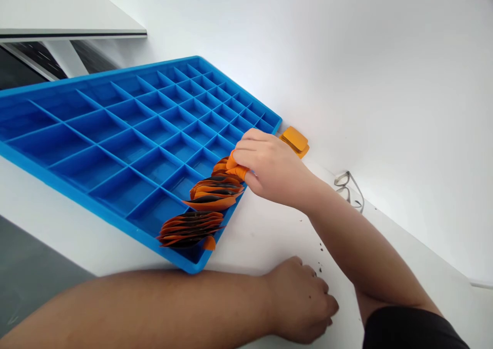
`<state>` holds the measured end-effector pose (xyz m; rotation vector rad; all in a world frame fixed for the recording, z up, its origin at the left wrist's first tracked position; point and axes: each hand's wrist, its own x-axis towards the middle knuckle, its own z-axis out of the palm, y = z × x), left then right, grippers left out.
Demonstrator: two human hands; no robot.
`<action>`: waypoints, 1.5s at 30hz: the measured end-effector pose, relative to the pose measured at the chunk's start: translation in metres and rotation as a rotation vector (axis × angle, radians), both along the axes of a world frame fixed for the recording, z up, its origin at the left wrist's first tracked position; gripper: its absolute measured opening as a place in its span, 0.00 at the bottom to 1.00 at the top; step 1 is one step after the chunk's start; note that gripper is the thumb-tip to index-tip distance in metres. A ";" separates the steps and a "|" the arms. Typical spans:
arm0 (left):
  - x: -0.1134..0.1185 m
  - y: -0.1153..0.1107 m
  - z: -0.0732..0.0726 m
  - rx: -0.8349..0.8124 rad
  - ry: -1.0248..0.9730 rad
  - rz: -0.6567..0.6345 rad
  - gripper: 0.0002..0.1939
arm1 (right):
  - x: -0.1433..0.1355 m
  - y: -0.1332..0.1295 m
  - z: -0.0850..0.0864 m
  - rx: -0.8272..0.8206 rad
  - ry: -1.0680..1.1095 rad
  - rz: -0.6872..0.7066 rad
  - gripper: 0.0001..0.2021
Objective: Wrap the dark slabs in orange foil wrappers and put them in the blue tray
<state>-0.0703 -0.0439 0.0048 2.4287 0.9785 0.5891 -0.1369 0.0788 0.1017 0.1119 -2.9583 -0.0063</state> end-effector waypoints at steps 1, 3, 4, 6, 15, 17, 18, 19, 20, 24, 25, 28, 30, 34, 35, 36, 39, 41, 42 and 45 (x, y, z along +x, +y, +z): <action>0.000 0.000 0.000 -0.008 0.002 -0.002 0.11 | 0.001 0.001 0.000 -0.047 0.010 -0.027 0.11; -0.001 0.001 0.002 -0.026 0.017 -0.015 0.11 | 0.004 0.002 -0.001 -0.117 0.028 -0.085 0.09; -0.001 0.001 0.003 -0.037 0.030 -0.022 0.11 | 0.006 0.002 0.000 -0.143 0.027 -0.112 0.09; -0.002 0.002 0.004 -0.051 0.049 -0.028 0.11 | 0.009 0.003 0.000 -0.196 0.015 -0.151 0.09; 0.001 0.001 -0.003 -0.018 0.011 0.003 0.11 | 0.032 0.018 -0.008 -0.437 0.234 -0.050 0.03; 0.002 0.001 -0.005 -0.017 0.007 0.008 0.11 | 0.036 0.018 -0.013 -0.338 0.301 0.011 0.04; 0.002 0.001 -0.005 -0.016 0.004 0.009 0.11 | 0.038 0.018 -0.015 -0.268 0.326 0.035 0.07; 0.003 0.001 -0.006 -0.013 0.003 0.010 0.11 | 0.039 0.018 -0.017 -0.201 0.347 0.051 0.09; 0.003 0.001 -0.006 -0.012 0.004 0.008 0.11 | 0.040 0.017 -0.019 -0.151 0.355 0.059 0.10; 0.001 0.002 -0.004 -0.033 0.049 -0.014 0.12 | 0.039 0.015 -0.025 -0.099 0.321 0.030 0.10; 0.000 0.002 -0.002 -0.040 0.061 -0.021 0.12 | 0.038 0.014 -0.026 -0.086 0.313 0.016 0.11; -0.002 0.003 0.002 -0.045 0.073 -0.026 0.13 | 0.037 0.012 -0.027 -0.013 0.340 -0.007 0.12; -0.003 0.002 0.004 -0.041 0.069 -0.022 0.12 | 0.038 0.010 -0.025 0.023 0.358 -0.003 0.11; -0.002 0.001 0.002 -0.034 0.057 -0.018 0.13 | 0.044 0.008 -0.022 -0.079 0.374 -0.012 0.04; -0.001 0.001 0.001 -0.034 0.053 -0.015 0.14 | 0.045 0.009 -0.023 -0.121 0.388 -0.032 0.05; -0.001 0.001 0.000 -0.036 0.048 -0.011 0.15 | 0.045 0.010 -0.024 -0.155 0.400 -0.062 0.07; 0.000 0.001 0.000 -0.050 0.035 -0.003 0.18 | 0.043 0.015 -0.028 -0.230 0.372 -0.178 0.12; 0.000 0.001 0.002 -0.068 0.054 -0.013 0.19 | 0.041 0.018 -0.029 -0.315 0.271 -0.245 0.13; 0.000 0.002 0.003 -0.080 0.070 -0.021 0.19 | 0.040 0.019 -0.029 -0.371 0.203 -0.272 0.13; -0.002 0.002 0.008 -0.122 0.102 -0.044 0.21 | 0.038 0.019 -0.025 -0.488 0.045 -0.322 0.12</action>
